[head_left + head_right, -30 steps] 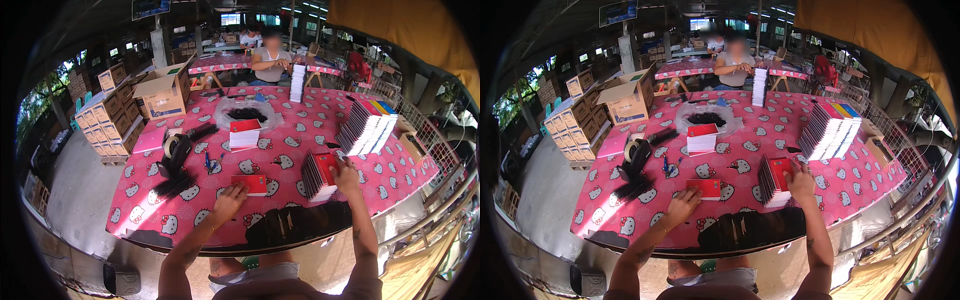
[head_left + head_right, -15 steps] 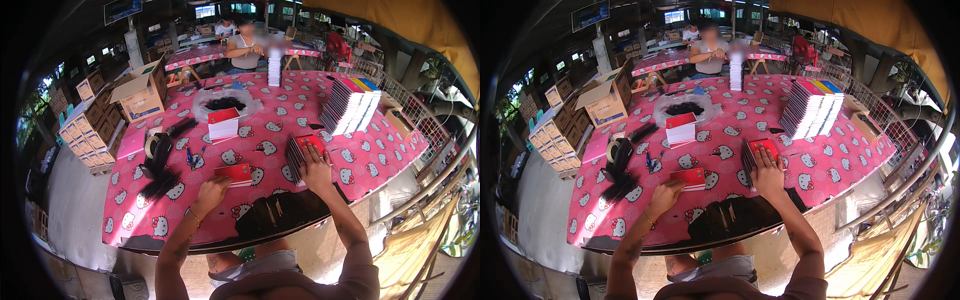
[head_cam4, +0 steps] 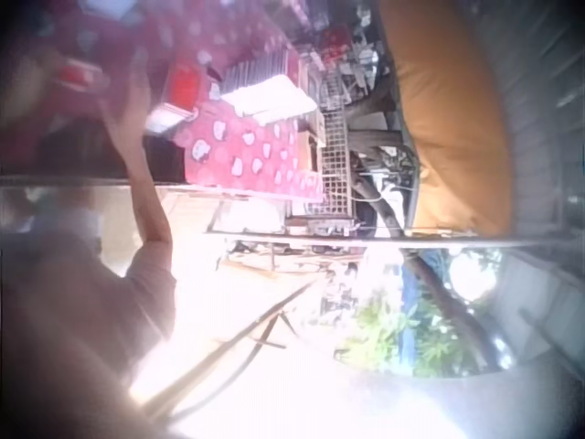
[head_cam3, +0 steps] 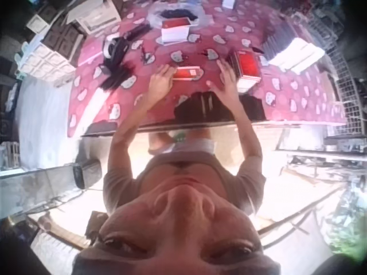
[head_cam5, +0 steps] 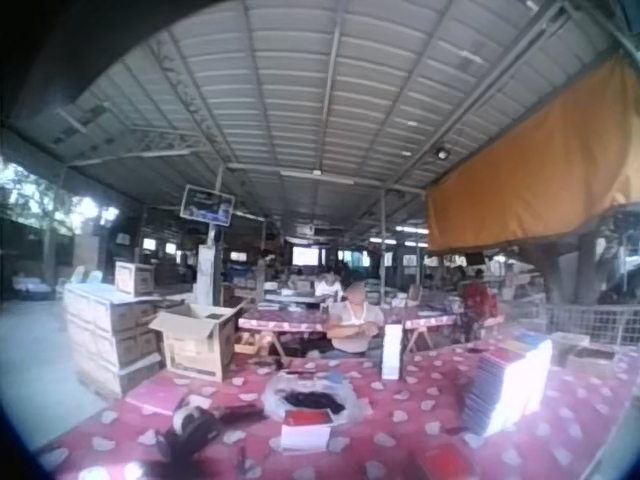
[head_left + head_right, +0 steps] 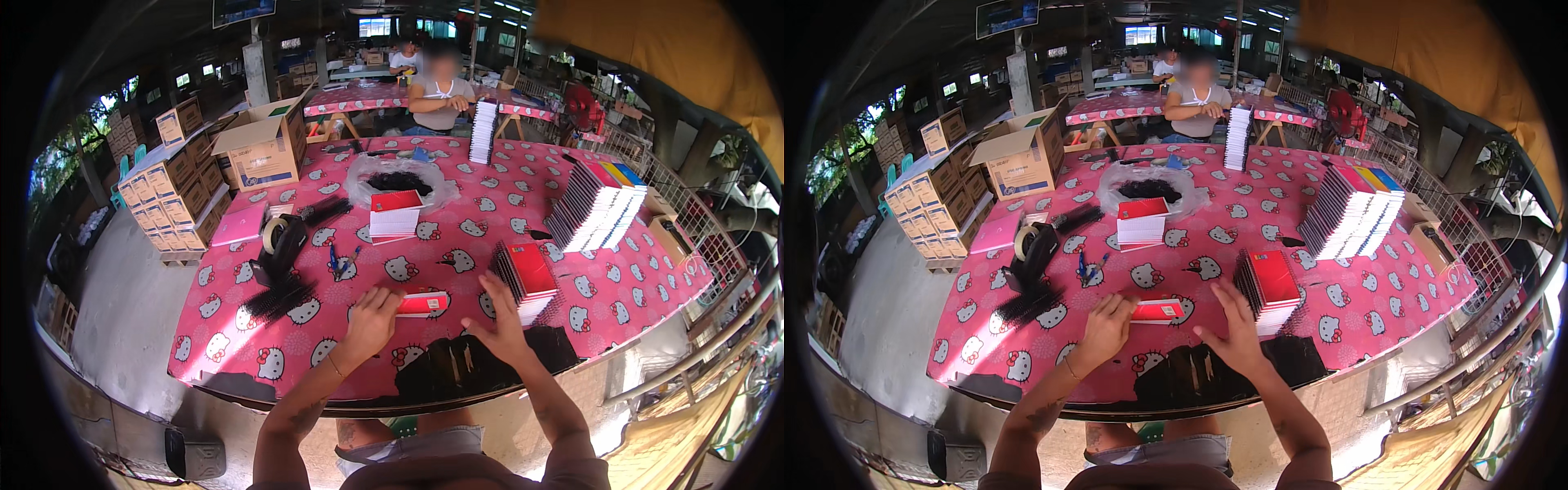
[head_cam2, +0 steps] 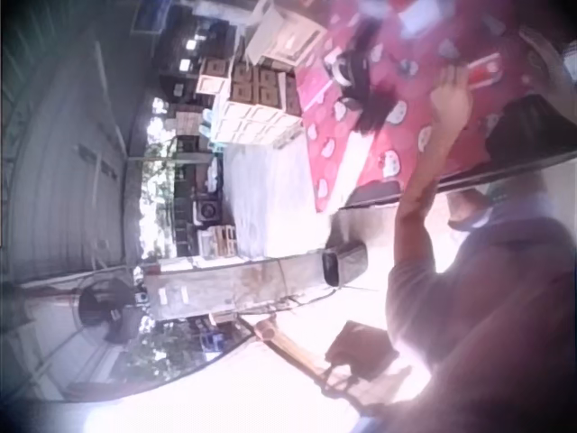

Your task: The person assembles notebooks by sliding red covers onto the pages and then inserting a white spiral binding through the holes by hand.

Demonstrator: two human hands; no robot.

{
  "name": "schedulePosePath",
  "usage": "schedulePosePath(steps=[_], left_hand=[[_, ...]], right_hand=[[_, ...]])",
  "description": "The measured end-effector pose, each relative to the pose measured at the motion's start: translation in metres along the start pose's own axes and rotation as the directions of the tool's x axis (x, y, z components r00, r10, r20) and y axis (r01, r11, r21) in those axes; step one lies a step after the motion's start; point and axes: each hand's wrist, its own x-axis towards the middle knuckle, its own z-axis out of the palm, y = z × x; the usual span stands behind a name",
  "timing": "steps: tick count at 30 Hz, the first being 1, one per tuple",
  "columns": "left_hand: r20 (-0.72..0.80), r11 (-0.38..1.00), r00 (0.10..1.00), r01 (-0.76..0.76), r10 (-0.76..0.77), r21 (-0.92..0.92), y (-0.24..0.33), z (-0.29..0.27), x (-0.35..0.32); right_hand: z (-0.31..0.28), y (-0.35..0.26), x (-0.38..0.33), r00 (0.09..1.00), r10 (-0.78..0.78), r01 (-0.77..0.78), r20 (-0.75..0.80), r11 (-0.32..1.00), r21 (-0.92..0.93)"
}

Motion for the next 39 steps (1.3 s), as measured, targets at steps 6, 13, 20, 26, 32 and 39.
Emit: schedulePosePath(steps=[6,13,20,26,32,39], left_hand=[[-0.020,0.972,0.996,0.078,-0.085,-0.222,0.043,0.021,-0.063],[-0.022,0.886,0.959,0.254,-0.284,-0.388,0.011,0.002,-0.072],[-0.218,0.774,0.877,0.481,-0.429,0.412,-0.154,-0.029,-0.136],[-0.065,0.772,0.889,0.429,-0.454,0.468,-0.174,-0.029,-0.120],[-0.145,0.802,0.928,0.369,-0.342,0.469,-0.131,-0.009,-0.115],[-0.079,0.881,0.879,0.473,-0.470,0.018,-0.064,-0.037,-0.101]], right_hand=[[0.095,0.006,-0.086,0.809,0.467,-0.584,0.358,0.569,0.578],[0.103,0.008,-0.089,0.832,0.431,-0.552,0.349,0.584,0.595],[0.101,0.000,-0.088,0.844,0.368,-0.536,0.389,0.609,0.585],[0.110,-0.002,-0.078,0.810,0.398,-0.585,0.432,0.604,0.542],[0.106,-0.002,-0.068,0.794,0.331,-0.600,0.511,0.563,0.568],[0.115,0.005,-0.075,0.816,0.276,-0.560,0.508,0.599,0.573]])
